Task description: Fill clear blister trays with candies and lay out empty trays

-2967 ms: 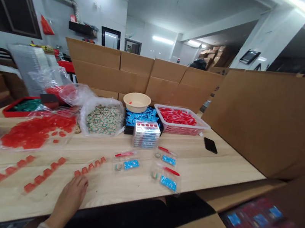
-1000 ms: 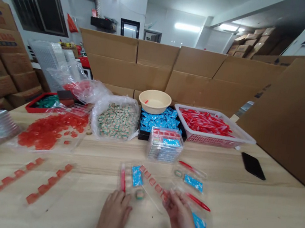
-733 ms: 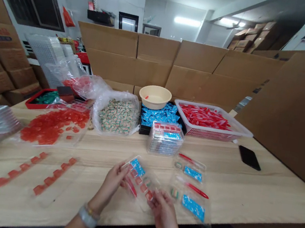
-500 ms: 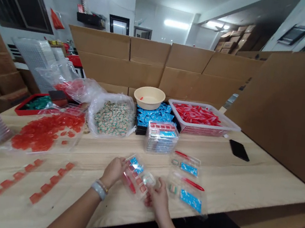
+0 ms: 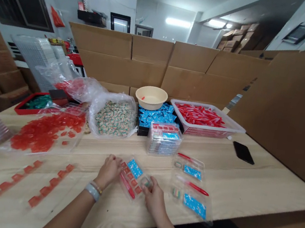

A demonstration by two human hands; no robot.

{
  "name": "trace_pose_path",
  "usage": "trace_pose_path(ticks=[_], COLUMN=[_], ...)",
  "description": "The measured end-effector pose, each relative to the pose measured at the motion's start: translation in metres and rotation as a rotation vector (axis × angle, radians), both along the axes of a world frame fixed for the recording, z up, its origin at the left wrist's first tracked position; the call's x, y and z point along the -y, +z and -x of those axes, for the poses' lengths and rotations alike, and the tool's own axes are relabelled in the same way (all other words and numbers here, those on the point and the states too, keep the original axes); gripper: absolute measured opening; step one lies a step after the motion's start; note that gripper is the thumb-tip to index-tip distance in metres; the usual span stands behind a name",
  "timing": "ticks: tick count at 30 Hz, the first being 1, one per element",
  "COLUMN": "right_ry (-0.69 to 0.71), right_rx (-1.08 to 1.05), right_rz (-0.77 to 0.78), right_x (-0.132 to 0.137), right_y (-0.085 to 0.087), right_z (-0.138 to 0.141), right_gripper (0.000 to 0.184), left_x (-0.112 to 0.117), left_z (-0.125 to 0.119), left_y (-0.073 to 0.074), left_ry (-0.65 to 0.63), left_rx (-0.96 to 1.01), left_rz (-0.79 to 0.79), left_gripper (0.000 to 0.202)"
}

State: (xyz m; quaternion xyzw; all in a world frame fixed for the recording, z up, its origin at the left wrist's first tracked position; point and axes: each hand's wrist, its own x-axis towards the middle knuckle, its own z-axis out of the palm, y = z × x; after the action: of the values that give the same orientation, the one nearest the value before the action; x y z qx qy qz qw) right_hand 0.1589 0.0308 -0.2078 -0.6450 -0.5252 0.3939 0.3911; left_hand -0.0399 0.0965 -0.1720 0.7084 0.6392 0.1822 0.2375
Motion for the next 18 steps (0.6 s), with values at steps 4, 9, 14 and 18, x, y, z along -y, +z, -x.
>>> trace_pose_path(ticks=[4,9,14,18], right_ry=[0.146,0.208,0.402,1.066], right_rx=[0.426,0.848,0.648,0.569], right_rz=[0.006,-0.048,-0.545,-0.523], right_x=[-0.013,-0.041,-0.025,0.006], right_y=[0.012,0.027,0.03,0.03], right_z=[0.002,0.003,0.047,0.115], right_gripper=[0.049,0.039,0.035,0.072], left_x=[0.021,0.079,0.17,0.21], left_z=[-0.005,0.03,0.106,0.118], left_y=[-0.003,-0.015,-0.039,-0.046], left_ry=[0.029,0.165,0.285,0.058], left_rx=[-0.001,-0.144,-0.715,-0.712], left_rz=[-0.065,-0.325,-0.684,-0.754], left_gripper=[0.027,0.051,0.051,0.029])
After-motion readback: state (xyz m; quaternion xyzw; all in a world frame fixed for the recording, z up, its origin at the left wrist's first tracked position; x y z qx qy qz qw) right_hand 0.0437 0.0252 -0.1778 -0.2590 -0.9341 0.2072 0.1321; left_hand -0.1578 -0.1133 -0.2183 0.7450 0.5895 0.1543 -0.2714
